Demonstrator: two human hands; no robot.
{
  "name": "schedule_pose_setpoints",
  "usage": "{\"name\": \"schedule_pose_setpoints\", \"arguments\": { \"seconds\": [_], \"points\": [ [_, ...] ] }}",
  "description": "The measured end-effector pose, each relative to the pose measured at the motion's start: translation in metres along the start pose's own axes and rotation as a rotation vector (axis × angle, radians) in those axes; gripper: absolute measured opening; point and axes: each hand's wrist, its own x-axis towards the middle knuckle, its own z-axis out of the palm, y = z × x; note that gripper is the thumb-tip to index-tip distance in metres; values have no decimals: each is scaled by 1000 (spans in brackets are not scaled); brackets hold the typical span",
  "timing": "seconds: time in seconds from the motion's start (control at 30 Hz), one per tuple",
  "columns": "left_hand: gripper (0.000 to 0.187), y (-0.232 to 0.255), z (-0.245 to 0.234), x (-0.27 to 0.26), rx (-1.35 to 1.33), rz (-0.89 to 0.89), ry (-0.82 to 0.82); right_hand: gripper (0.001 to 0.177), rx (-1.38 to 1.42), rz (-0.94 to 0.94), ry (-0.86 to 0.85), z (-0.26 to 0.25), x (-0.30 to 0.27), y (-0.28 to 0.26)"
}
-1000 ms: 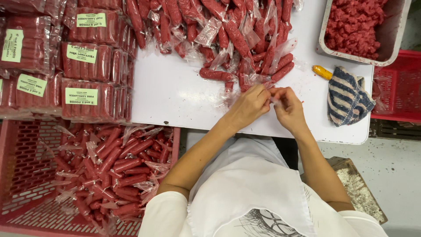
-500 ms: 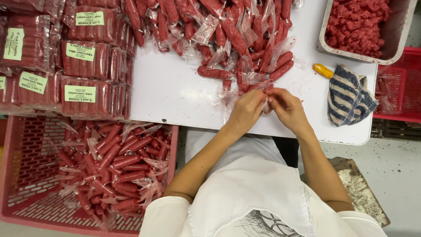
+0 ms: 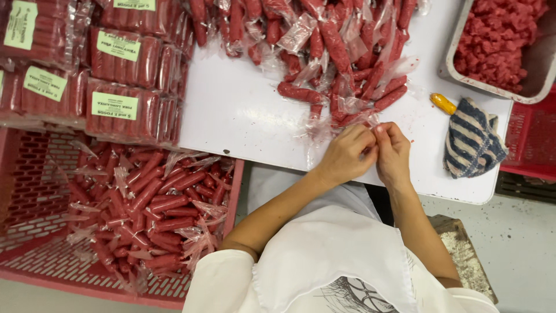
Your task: The person repeatedly takes individual sausages from a pile on a white table, places them into clear plastic bags, and ties the bags closed by hand. The person then places the tied bags into a red basket. A container of ground meat is visible on the table.
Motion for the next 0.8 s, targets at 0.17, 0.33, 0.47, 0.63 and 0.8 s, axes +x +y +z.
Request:
{"name": "schedule_pose_setpoints", "arguments": {
  "seconds": [0.17, 0.33, 0.47, 0.63, 0.8],
  "points": [
    [13, 4, 17, -8, -2, -161, 11, 9, -333, -321, 2, -10, -3, -31],
    [8, 17, 4, -18, -86, -268, -215, 9, 91, -121, 163, -11, 9, -42],
    [12, 32, -68, -3, -132, -404, -340, 7, 105, -106, 93, 2, 16, -41],
    [15, 55, -228, -10, 753, -564, -675, 6, -417, -435, -115, 4, 28, -82],
    [38, 89, -277, -9, 1314, -752, -549, 35, -1079, -360, -499, 31, 15, -108]
  ]
}}
